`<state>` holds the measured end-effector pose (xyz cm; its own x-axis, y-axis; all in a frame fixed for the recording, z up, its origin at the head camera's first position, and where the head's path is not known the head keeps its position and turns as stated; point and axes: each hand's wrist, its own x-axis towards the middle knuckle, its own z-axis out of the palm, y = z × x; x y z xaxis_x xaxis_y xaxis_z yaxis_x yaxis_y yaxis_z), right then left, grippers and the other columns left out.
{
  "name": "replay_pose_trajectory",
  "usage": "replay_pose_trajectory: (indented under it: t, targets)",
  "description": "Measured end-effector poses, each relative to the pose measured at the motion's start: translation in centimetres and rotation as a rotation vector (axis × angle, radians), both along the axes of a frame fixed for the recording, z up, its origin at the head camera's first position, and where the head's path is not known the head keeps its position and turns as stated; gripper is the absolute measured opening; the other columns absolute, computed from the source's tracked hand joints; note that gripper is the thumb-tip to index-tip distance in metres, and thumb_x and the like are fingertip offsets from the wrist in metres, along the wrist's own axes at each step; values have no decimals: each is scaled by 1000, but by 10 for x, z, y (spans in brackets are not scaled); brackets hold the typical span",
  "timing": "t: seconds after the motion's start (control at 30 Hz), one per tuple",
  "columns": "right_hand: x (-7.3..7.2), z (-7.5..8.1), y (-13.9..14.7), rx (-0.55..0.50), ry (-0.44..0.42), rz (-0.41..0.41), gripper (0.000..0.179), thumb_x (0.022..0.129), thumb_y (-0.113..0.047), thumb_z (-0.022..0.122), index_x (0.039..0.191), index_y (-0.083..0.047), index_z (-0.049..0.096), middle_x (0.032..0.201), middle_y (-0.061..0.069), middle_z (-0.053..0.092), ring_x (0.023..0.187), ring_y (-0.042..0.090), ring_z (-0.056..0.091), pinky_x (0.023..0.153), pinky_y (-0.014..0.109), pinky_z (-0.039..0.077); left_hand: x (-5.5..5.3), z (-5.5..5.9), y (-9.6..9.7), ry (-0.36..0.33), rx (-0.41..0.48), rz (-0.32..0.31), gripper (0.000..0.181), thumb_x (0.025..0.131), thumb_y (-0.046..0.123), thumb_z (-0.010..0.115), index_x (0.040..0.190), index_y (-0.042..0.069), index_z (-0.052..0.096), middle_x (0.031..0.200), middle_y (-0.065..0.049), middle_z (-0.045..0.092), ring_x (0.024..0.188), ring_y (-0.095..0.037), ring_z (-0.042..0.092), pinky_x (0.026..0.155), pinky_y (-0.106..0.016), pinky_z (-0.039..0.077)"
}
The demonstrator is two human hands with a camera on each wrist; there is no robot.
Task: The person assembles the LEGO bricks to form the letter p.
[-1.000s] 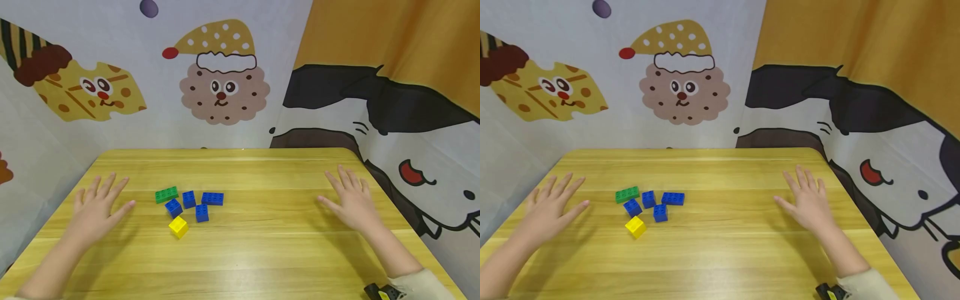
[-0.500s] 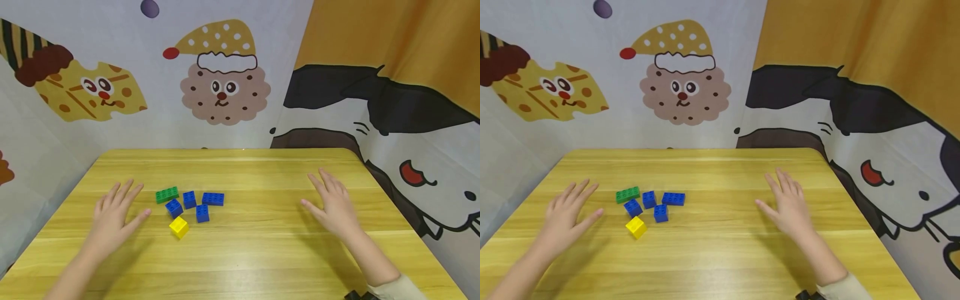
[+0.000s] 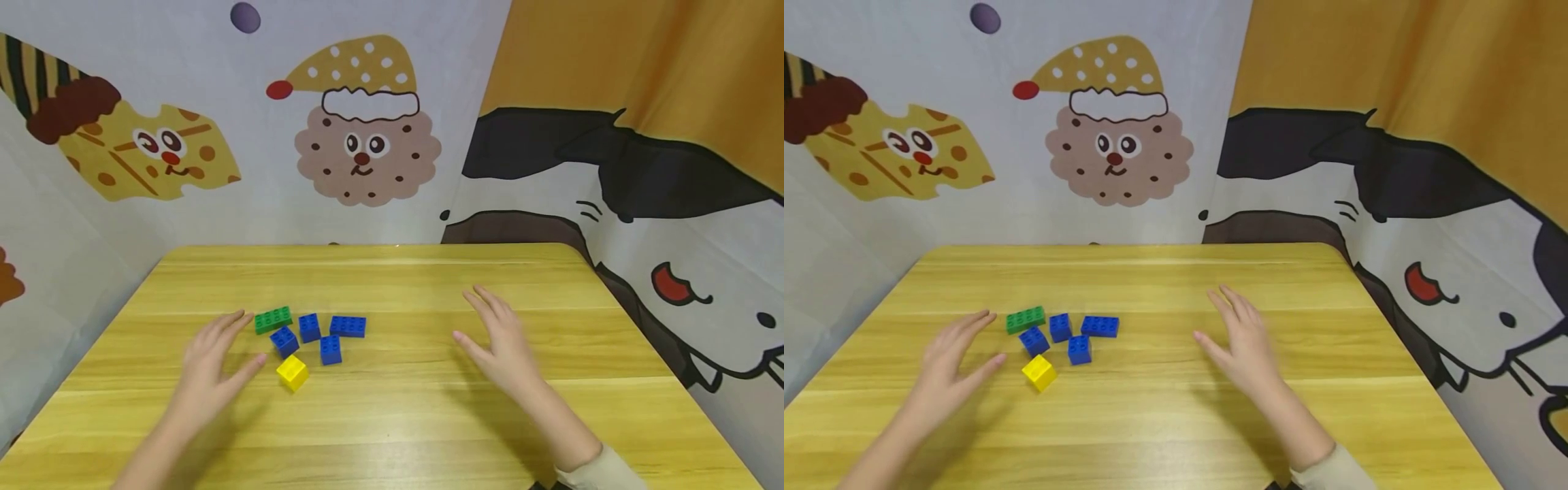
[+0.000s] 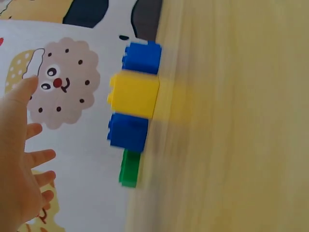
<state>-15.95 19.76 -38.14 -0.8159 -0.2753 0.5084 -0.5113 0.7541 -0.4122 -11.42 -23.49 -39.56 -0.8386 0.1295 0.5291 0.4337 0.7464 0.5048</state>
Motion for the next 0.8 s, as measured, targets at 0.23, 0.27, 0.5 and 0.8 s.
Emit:
replay_pose_trajectory:
  t: [0.23, 0.27, 0.5, 0.8]
  targets:
    - [1, -4, -28, -78, -58, 62, 63, 90, -37, 67, 145, -17, 41, 149, 8, 36, 134, 31, 32, 102, 62, 26, 3, -9, 9, -33, 90, -14, 62, 81, 16, 75, 134, -2, 48, 137, -23, 45, 123, -50, 35, 97, -72, 17]
    - [1, -5, -32, -89, -70, 68, 63, 90, -37, 66, 145, -17, 42, 149, 7, 36, 134, 31, 33, 102, 62, 27, 4, -10, 10, -43, 101, -13, 62, 81, 15, 75, 134, -2, 49, 137, -23, 45, 123, -50, 35, 96, -72, 18]
    - [-1, -12, -56, -164, -121, 128, 59, 89, -31, 69, 142, -15, 46, 147, 6, 39, 132, 32, 36, 100, 62, 30, 9, -19, 17, -116, 170, 6, 60, 80, 14, 77, 132, -1, 51, 135, -25, 46, 123, -50, 35, 90, -74, 25]
    - [-3, -18, -84, -240, -182, 203, 57, 88, -30, 70, 139, -13, 49, 144, 5, 43, 131, 28, 38, 102, 58, 30, 12, -33, 22, -176, 237, 20, 60, 78, 19, 81, 129, 2, 55, 131, -19, 52, 120, -41, 43, 89, -71, 30]
